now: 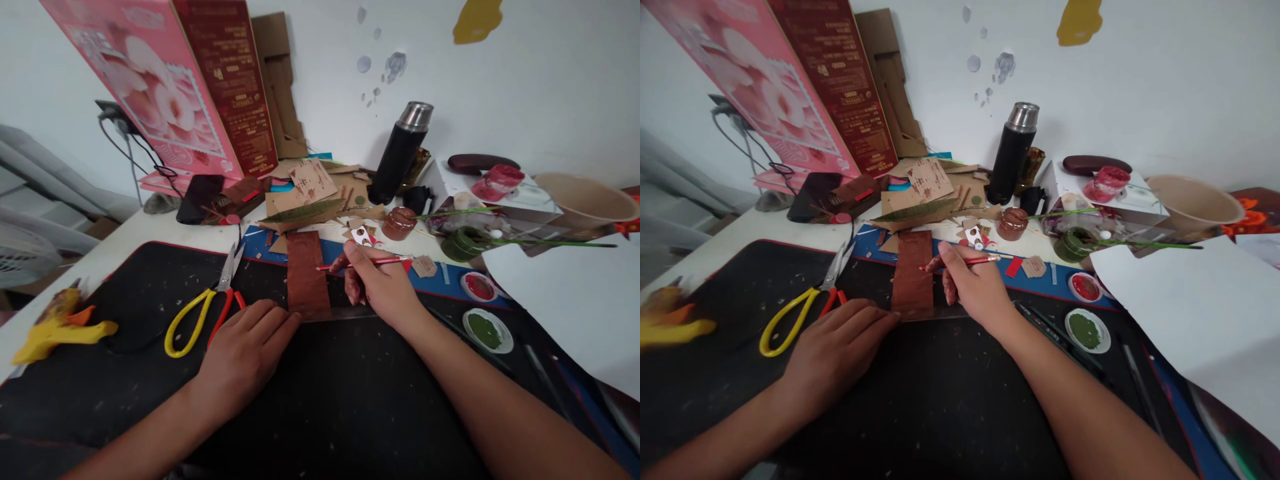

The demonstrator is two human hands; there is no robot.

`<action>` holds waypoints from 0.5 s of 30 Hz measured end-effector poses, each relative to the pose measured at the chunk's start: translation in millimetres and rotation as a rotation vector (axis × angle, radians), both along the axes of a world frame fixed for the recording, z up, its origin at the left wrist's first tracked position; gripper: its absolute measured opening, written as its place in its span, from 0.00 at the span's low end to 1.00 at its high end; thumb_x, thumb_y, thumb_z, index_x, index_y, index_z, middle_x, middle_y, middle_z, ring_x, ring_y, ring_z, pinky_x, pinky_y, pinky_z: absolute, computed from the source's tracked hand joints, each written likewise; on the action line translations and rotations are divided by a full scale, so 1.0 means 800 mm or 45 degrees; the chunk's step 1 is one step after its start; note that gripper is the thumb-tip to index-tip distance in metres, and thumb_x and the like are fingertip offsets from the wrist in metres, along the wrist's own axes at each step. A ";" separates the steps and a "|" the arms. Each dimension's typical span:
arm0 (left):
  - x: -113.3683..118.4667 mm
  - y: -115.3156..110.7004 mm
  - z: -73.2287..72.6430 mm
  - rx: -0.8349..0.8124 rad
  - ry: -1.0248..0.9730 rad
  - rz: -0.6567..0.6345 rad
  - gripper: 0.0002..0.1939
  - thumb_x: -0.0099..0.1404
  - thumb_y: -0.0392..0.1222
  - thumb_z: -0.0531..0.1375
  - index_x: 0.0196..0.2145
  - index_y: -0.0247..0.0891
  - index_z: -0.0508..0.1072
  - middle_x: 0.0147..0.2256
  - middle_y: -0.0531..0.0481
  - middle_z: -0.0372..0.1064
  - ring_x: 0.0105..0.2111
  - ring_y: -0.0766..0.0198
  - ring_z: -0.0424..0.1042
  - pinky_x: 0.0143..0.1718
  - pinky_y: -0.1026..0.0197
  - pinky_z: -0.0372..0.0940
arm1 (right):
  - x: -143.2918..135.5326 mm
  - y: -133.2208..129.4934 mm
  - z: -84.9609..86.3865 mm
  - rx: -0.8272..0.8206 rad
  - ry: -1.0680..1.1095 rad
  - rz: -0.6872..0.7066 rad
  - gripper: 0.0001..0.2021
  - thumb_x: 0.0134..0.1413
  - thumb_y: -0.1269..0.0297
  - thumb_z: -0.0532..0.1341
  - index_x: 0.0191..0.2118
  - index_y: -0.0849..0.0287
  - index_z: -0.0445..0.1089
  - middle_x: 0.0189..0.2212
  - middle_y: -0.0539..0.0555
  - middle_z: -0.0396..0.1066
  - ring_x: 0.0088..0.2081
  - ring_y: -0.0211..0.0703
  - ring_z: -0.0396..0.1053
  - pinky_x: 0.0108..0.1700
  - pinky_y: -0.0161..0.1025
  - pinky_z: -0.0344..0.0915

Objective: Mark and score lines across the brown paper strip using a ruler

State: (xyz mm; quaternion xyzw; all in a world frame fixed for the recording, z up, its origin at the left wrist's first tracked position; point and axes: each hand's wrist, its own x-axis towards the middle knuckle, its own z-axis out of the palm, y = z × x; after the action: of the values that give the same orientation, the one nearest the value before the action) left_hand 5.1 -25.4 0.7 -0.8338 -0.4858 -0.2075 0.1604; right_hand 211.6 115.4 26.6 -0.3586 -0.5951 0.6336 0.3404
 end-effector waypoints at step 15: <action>-0.043 -0.028 0.001 -0.003 0.040 -0.048 0.19 0.73 0.30 0.55 0.60 0.33 0.72 0.49 0.42 0.78 0.50 0.52 0.75 0.51 0.50 0.73 | -0.001 0.002 -0.006 -0.053 -0.072 -0.005 0.25 0.66 0.39 0.58 0.34 0.57 0.76 0.15 0.45 0.62 0.16 0.34 0.63 0.18 0.35 0.52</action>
State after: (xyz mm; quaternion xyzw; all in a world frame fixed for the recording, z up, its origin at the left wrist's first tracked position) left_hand -29.3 -48.0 1.8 -0.8461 -0.4677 -0.1970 0.1632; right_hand 210.7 117.2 21.9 -0.3844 -0.5905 0.6348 0.3171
